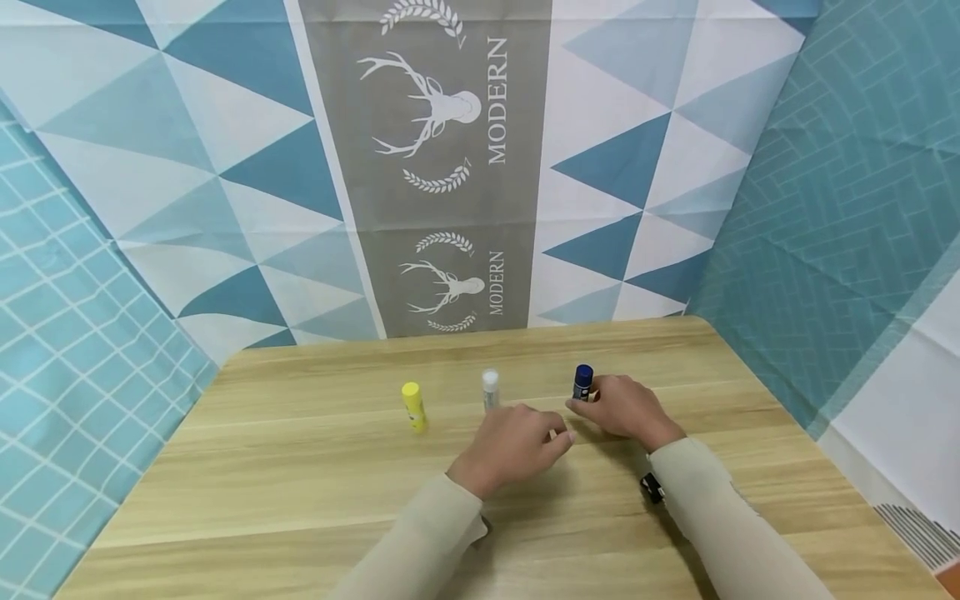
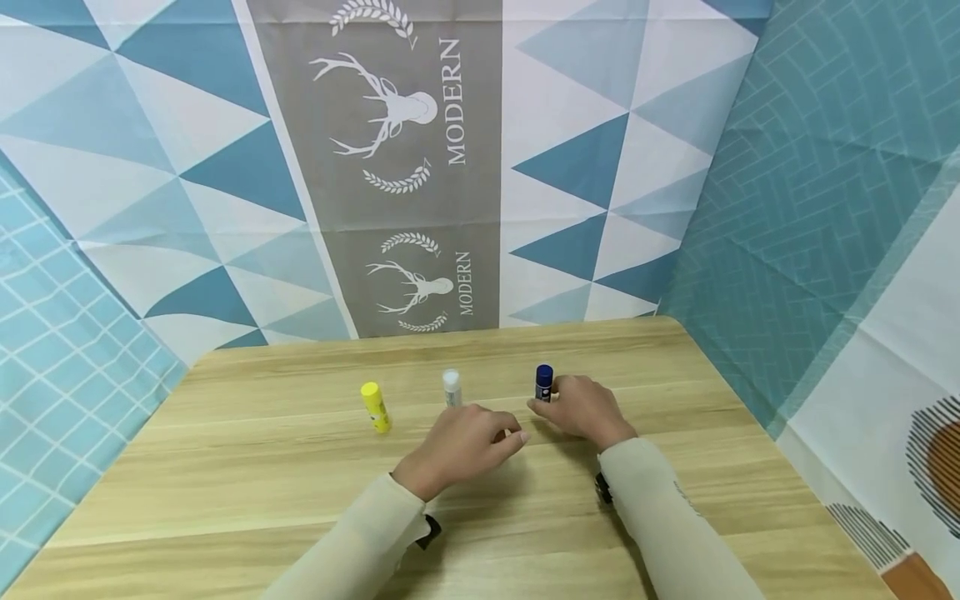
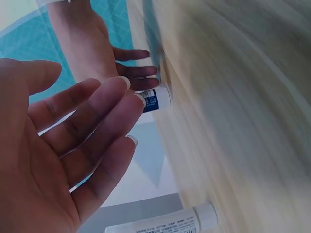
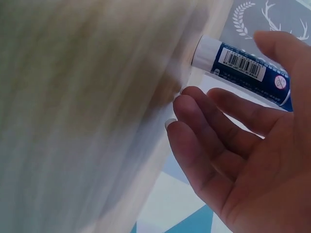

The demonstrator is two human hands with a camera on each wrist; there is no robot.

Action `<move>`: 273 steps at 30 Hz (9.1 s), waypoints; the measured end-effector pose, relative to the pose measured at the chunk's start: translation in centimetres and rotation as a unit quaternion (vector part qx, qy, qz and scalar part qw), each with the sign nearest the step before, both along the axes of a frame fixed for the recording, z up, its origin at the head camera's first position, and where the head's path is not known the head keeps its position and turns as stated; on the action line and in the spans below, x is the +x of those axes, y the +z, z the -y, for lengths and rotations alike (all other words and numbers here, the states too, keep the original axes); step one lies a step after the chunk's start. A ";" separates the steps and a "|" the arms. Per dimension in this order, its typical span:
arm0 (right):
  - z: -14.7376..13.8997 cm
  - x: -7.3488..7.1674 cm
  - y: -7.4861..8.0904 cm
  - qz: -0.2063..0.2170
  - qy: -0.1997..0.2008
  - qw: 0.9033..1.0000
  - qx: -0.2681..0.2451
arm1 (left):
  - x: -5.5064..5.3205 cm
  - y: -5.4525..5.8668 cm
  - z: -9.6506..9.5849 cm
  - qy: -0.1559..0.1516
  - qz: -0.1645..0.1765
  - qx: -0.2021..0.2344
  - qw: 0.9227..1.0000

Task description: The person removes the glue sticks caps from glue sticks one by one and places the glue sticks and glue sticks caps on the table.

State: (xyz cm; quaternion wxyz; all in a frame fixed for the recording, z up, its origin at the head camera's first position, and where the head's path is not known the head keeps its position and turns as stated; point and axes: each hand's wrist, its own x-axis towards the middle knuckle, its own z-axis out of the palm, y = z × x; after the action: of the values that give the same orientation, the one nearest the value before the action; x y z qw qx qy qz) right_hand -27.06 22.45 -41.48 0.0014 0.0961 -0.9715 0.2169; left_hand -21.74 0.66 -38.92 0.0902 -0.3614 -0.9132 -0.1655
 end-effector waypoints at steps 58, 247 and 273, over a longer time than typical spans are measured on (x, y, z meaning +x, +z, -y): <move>1.7 2.8 0.3 -0.038 0.052 0.997 -0.034 | -1.4 0.4 -2.1 0.102 -0.003 0.066 0.993; -1.7 5.3 1.2 -0.026 -0.001 0.974 -0.226 | 0.2 -3.4 -5.1 0.031 -0.081 -0.109 0.990; -1.9 5.4 0.7 -0.025 0.005 0.971 -0.239 | 1.0 -3.6 -6.1 0.041 -0.076 -0.159 0.984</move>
State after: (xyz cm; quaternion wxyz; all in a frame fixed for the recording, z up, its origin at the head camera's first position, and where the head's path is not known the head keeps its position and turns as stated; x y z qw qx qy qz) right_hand -21.63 24.38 -40.76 0.0470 0.1033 -0.8907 0.4402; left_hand -20.77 6.80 -42.53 0.1074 -0.3447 -0.9324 0.0135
